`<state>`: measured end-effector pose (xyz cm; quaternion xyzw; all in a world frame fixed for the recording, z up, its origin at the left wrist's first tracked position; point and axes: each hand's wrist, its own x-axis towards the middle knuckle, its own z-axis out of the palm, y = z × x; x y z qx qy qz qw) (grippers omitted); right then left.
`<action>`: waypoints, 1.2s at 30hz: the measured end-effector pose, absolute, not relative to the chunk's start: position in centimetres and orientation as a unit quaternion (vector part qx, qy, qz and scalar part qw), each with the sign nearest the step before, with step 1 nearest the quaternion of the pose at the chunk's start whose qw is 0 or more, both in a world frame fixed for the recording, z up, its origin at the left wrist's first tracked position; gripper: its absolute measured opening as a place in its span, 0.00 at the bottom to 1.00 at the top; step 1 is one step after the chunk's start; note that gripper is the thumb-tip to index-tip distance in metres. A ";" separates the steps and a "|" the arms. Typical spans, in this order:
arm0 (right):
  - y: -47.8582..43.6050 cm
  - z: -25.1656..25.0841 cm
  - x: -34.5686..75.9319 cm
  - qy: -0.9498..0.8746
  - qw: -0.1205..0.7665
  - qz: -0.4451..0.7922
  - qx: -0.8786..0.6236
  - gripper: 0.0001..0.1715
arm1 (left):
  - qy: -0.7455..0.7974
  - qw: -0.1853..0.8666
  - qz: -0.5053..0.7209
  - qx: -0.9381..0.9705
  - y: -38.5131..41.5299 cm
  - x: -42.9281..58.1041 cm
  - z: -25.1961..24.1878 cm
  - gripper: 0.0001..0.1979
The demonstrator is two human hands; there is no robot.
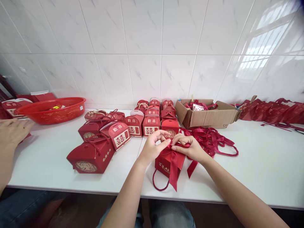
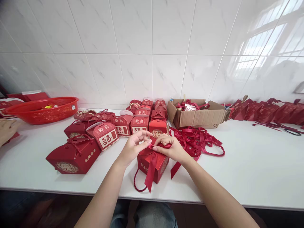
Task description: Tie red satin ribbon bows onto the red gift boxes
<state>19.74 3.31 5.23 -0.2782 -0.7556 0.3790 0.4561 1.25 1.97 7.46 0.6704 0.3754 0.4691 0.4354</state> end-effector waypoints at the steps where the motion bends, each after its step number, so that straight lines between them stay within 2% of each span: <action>1: 3.3 5.1 19.7 -0.755 0.459 0.378 -0.276 0.33 | 0.380 0.434 0.469 0.669 2.0 1.3 7.4 0.11; 22: 3.4 5.0 19.9 -0.751 0.453 0.392 -0.279 0.31 | 0.387 0.461 0.488 0.632 2.4 1.0 6.4 0.17; 27: 3.7 5.5 20.7 -0.672 0.470 0.506 -0.267 0.22 | 0.409 0.460 0.476 0.628 2.4 1.1 6.6 0.12; 32: 3.9 5.7 21.2 -0.614 0.503 0.555 -0.250 0.11 | 0.415 0.465 0.521 0.584 2.3 1.5 7.0 0.13; 36: 4.2 5.5 21.1 -0.609 0.497 0.563 -0.256 0.15 | 0.407 0.443 0.551 0.578 2.5 1.3 6.9 0.16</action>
